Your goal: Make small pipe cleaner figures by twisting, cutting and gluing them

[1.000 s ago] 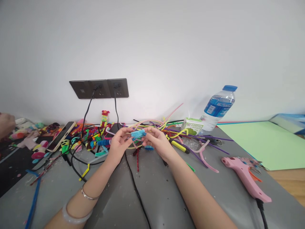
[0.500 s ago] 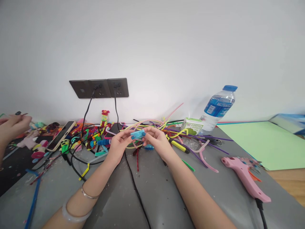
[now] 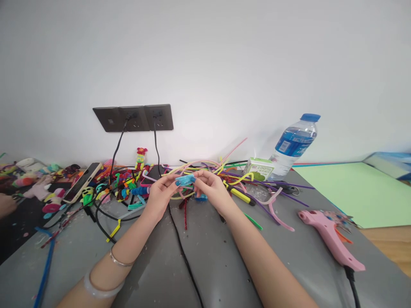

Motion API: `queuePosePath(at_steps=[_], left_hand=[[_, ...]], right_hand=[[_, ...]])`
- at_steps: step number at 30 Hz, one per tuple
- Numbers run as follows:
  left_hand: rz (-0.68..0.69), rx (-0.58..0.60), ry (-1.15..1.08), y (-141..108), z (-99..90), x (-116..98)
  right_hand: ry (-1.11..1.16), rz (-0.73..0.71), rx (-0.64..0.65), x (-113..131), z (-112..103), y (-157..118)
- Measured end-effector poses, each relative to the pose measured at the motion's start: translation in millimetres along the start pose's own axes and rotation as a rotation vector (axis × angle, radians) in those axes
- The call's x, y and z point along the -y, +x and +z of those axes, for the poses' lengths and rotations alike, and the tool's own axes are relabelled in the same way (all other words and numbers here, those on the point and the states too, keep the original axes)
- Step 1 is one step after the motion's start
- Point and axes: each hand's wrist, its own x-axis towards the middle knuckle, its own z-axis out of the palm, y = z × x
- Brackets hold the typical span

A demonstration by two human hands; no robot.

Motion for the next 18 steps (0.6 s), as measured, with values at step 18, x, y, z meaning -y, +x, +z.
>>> queuePosePath(at_steps=[18], left_hand=[[-0.062,0.037,0.025,-2.2,-0.1,1.2]], right_hand=[[-0.057,-0.056,0.063,0.3,5.1,-2.1]])
